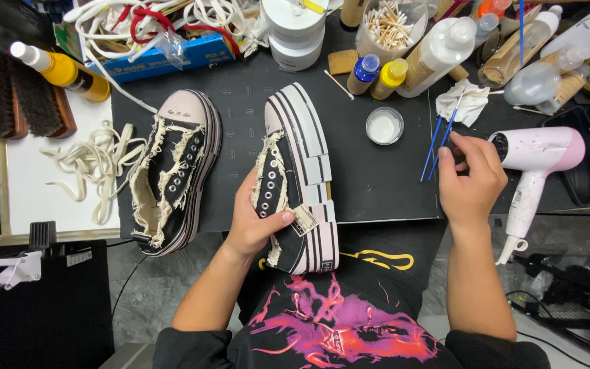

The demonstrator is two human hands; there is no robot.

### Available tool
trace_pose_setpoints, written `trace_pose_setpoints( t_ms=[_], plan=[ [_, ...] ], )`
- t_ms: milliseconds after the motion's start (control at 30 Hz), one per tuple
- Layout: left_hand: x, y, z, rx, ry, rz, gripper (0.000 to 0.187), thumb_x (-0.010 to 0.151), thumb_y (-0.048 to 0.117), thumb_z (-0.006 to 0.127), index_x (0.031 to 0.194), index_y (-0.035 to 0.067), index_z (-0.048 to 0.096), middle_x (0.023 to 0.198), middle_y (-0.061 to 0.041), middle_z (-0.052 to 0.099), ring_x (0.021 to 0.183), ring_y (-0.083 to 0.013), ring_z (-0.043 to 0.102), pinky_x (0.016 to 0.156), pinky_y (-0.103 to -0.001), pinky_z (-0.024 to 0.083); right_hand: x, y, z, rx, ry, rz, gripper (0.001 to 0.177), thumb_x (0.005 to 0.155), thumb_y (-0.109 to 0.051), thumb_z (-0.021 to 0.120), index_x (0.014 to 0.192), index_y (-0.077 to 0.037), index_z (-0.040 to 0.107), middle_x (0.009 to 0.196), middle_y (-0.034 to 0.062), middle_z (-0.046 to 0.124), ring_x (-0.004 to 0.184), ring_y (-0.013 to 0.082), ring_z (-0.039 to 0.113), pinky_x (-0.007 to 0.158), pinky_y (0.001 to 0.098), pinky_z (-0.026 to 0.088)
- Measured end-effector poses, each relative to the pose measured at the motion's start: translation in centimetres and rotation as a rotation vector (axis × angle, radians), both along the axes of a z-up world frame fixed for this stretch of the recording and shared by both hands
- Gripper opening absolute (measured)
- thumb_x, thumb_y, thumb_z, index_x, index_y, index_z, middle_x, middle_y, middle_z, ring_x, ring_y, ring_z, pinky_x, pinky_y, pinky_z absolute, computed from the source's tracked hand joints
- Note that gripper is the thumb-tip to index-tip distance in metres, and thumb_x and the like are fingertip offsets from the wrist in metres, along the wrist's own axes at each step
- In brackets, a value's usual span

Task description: The person uses a hairdryer to dry a distressed black and white sneaker. Then, they use a fine brush to apply white paint to the black stripes on the side of the shoe, carefully filling in the lines.

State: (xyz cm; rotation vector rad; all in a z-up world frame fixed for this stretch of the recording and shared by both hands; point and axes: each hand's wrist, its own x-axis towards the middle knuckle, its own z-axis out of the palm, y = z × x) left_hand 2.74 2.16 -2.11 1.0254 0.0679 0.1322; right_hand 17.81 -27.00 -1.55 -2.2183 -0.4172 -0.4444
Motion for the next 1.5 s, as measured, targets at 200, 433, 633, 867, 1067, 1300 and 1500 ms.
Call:
trace_pose_setpoints(
  t_ms=[200, 433, 633, 867, 1067, 1300, 1500],
  plan=[
    [1.9, -0.1, -1.3, -0.173, 0.038, 0.052, 0.084, 0.078, 0.004, 0.078, 0.152, -0.007, 0.040, 0.133, -0.013, 0.062, 0.121, -0.0206, 0.063, 0.110, -0.035, 0.047, 1.6, 1.1, 0.8, -0.036, -0.061, -0.050, 0.018, 0.095, -0.002, 0.080, 0.113, -0.003, 0.076, 0.106, 0.0102, 0.069, 0.084, 0.0188, 0.066, 0.065, 0.0289, 0.049],
    [1.8, -1.0, -2.9, -0.142, 0.028, 0.141, 0.082, 0.077, 0.007, 0.075, 0.150, -0.006, 0.040, 0.133, -0.015, 0.063, 0.121, -0.0249, 0.063, 0.108, -0.036, 0.048, 2.2, -1.0, -1.6, -0.164, -0.127, -0.055, 0.013, 0.098, -0.008, 0.080, 0.110, -0.005, 0.075, 0.105, 0.0092, 0.068, 0.101, 0.0279, 0.067, 0.090, 0.0368, 0.054],
    [1.4, -1.0, -2.4, -0.167, 0.037, 0.175, 0.072, 0.087, 0.009, 0.072, 0.150, -0.007, 0.040, 0.131, -0.019, 0.063, 0.116, -0.0286, 0.064, 0.104, -0.039, 0.050, 1.8, -1.6, -2.6, -0.202, -0.158, -0.069, 0.010, 0.101, -0.005, 0.081, 0.109, -0.005, 0.076, 0.104, 0.0061, 0.068, 0.096, 0.0242, 0.063, 0.088, 0.0328, 0.054],
    [1.9, -0.2, -1.5, -0.101, 0.010, 0.228, 0.071, 0.088, 0.010, 0.072, 0.149, -0.007, 0.041, 0.130, -0.018, 0.064, 0.116, -0.0271, 0.065, 0.104, -0.038, 0.050, 1.3, -0.6, -0.3, -0.215, -0.172, -0.110, 0.013, 0.095, -0.001, 0.076, 0.106, -0.004, 0.071, 0.094, 0.0038, 0.067, 0.087, 0.0219, 0.062, 0.082, 0.0311, 0.053],
    [1.2, -0.7, -5.4, -0.097, -0.011, 0.207, 0.072, 0.086, 0.011, 0.073, 0.149, -0.008, 0.042, 0.132, -0.018, 0.065, 0.118, -0.0285, 0.065, 0.107, -0.040, 0.050, 2.0, -2.1, -1.5, 0.058, -0.123, -0.136, 0.024, 0.093, 0.009, 0.073, 0.116, 0.000, 0.073, 0.087, 0.0068, 0.065, 0.071, 0.0140, 0.062, 0.066, 0.0262, 0.051],
    [2.1, -1.2, -1.9, -0.073, 0.037, 0.231, 0.080, 0.086, 0.011, 0.074, 0.159, -0.004, 0.043, 0.137, -0.009, 0.062, 0.125, -0.0185, 0.061, 0.119, -0.034, 0.046, 1.1, 0.3, 2.5, 0.073, -0.176, -0.060, 0.021, 0.087, 0.008, 0.064, 0.103, 0.000, 0.075, 0.084, 0.0098, 0.066, 0.075, 0.0196, 0.062, 0.067, 0.0309, 0.048],
    [1.1, -0.7, -3.2, -0.122, 0.074, 0.209, 0.066, 0.082, 0.007, 0.062, 0.147, -0.002, 0.049, 0.131, -0.007, 0.065, 0.118, -0.0150, 0.065, 0.108, -0.028, 0.049, 1.0, -3.2, -5.6, 0.416, -0.039, 0.042, 0.019, 0.095, 0.007, 0.056, 0.106, 0.005, 0.072, 0.098, 0.0100, 0.066, 0.082, 0.0160, 0.066, 0.071, 0.0252, 0.056]
  ],
)
